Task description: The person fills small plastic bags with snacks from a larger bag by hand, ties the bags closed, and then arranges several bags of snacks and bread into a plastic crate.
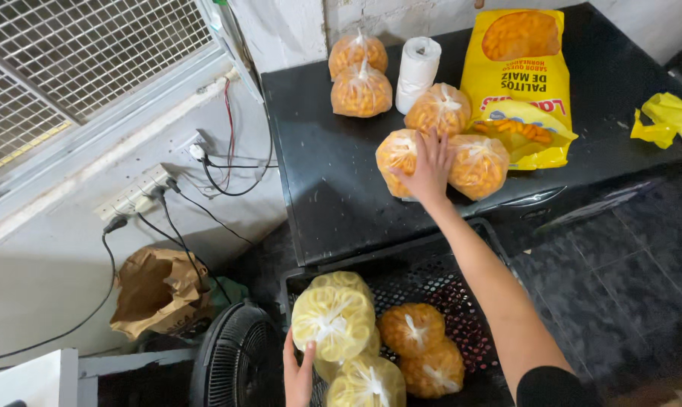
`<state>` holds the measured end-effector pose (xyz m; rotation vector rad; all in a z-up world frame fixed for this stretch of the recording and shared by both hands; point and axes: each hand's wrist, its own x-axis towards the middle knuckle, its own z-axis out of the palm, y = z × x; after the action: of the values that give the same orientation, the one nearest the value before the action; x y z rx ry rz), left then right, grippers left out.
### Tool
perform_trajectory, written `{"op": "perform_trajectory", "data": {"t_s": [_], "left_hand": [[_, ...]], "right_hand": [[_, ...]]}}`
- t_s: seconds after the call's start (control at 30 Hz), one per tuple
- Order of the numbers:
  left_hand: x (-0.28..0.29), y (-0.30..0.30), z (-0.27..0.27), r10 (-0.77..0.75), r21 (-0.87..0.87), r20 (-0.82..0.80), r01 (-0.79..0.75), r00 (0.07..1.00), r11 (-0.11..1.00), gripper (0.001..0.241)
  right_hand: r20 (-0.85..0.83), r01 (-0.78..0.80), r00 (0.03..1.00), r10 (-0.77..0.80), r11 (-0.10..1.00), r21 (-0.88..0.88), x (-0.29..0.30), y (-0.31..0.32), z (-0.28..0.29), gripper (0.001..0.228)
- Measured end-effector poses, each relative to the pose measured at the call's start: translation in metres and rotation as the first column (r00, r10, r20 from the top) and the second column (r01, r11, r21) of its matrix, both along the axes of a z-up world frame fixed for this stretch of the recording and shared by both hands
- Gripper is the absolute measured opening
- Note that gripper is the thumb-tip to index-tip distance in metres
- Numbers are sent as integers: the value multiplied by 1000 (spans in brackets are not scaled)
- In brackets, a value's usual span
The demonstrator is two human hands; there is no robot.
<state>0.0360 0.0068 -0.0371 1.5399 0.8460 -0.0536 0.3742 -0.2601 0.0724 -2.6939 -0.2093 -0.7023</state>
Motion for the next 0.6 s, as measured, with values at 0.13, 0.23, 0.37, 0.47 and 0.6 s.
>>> {"op": "perform_trajectory", "data": {"t_s": [0.13, 0.23, 0.37, 0.47, 0.6], "left_hand": [[0, -1, 1, 12, -13, 36, -12, 999, 1000, 66], [-2, -3, 7, 22, -27, 63, -21, 998, 999, 65], [2, -11, 42, 60, -106, 23, -57, 998, 993, 67], [3, -10, 40, 49, -119, 35, -45, 998, 992, 69], [2, -11, 55, 26, -93, 3, -26, 1000, 995, 68]], "right_hand": [[-334, 59, 940, -70, 997, -43, 9, 0, 1, 112], [-276, 31, 960, -54, 996, -85, 3, 2, -5, 113], [-43, -103, 994, 100, 990, -96, -11, 4, -10, 90], [-24, -241, 971, 239, 968, -78, -29, 4, -9, 91], [-193, -368, 911, 364, 930, 17, -55, -7, -15, 88]]}}
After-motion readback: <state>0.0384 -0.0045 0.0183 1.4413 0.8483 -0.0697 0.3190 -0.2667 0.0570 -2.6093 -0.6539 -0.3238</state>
